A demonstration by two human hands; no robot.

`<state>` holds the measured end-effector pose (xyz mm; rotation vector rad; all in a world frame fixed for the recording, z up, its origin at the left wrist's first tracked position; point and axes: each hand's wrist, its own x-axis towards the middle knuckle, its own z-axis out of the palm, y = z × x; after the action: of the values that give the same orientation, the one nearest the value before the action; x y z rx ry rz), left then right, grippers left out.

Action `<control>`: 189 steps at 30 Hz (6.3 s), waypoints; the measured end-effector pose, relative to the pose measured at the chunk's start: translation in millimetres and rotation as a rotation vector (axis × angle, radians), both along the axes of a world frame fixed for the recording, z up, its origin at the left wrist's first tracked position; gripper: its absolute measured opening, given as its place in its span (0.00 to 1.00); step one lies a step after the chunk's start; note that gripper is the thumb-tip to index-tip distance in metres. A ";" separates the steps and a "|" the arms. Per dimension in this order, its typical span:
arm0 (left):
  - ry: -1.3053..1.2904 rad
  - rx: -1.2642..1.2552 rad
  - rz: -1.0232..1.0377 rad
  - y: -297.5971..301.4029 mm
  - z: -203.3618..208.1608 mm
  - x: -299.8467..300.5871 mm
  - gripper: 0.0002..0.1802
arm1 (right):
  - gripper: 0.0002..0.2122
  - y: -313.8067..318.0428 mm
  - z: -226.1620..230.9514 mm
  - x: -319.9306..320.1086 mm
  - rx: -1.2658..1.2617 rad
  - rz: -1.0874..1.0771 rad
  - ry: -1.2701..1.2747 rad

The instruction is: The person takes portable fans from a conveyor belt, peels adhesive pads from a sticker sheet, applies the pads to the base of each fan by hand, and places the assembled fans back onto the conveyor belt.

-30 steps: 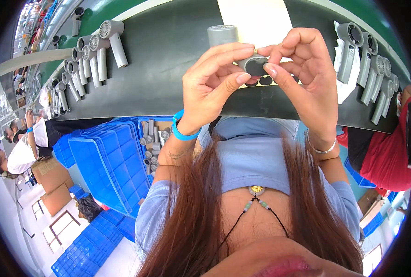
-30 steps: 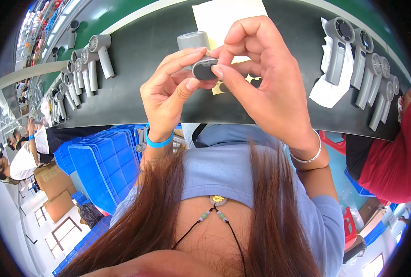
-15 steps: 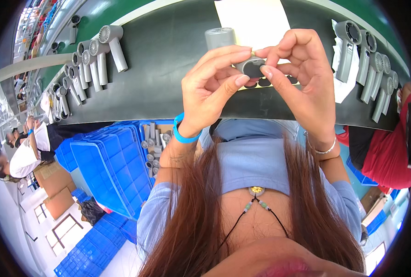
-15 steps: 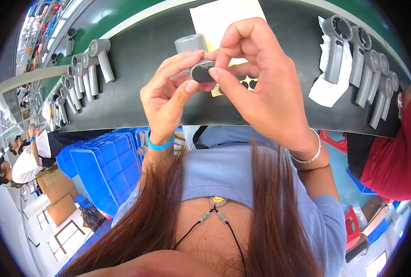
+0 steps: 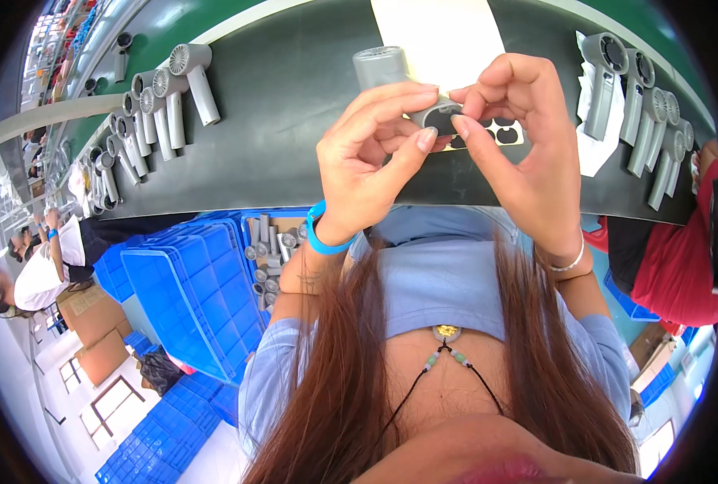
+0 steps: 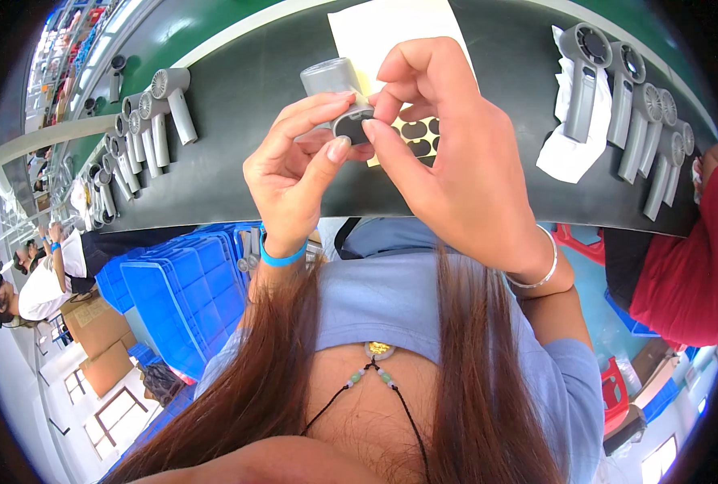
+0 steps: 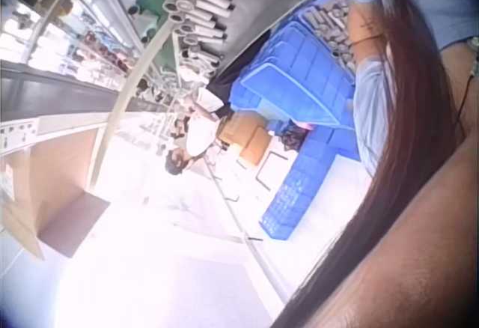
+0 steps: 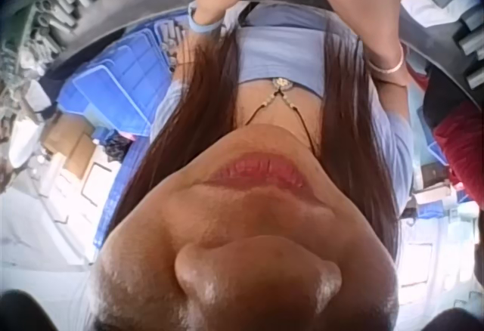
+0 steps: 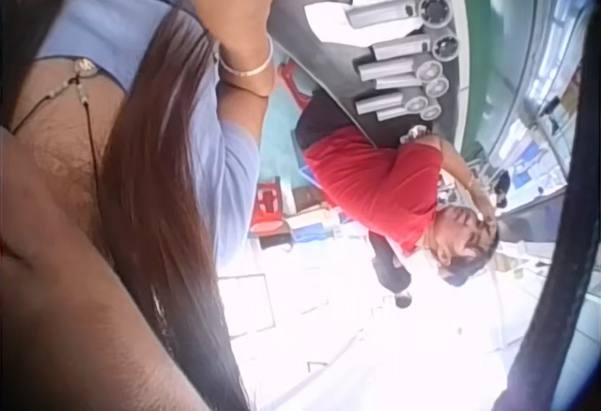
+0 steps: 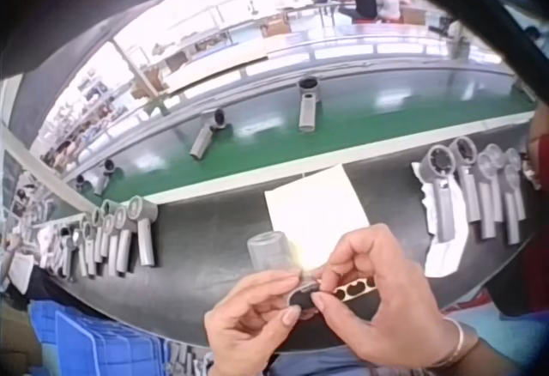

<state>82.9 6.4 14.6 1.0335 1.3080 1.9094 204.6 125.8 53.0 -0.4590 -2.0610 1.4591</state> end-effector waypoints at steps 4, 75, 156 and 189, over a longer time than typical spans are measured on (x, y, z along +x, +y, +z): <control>0.051 -0.014 0.052 0.5 -0.1 4.5 0.16 | 0.18 -3.3 0.6 4.1 0.046 -0.043 -0.008; 0.650 -0.063 0.601 134.8 11.6 -191.7 0.26 | 0.14 53.0 -85.4 48.5 0.182 -0.200 -0.402; 0.001 0.059 -0.277 38.2 -11.7 16.7 0.19 | 0.16 12.6 9.7 49.0 -0.151 -0.131 0.041; -0.103 -0.016 -0.253 36.9 -2.2 25.3 0.16 | 0.19 4.0 20.2 49.2 0.146 -0.213 -0.136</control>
<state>108.2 43.3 12.4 1.0260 1.0787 1.7346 253.8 129.9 73.2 -0.7115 -2.1318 1.1724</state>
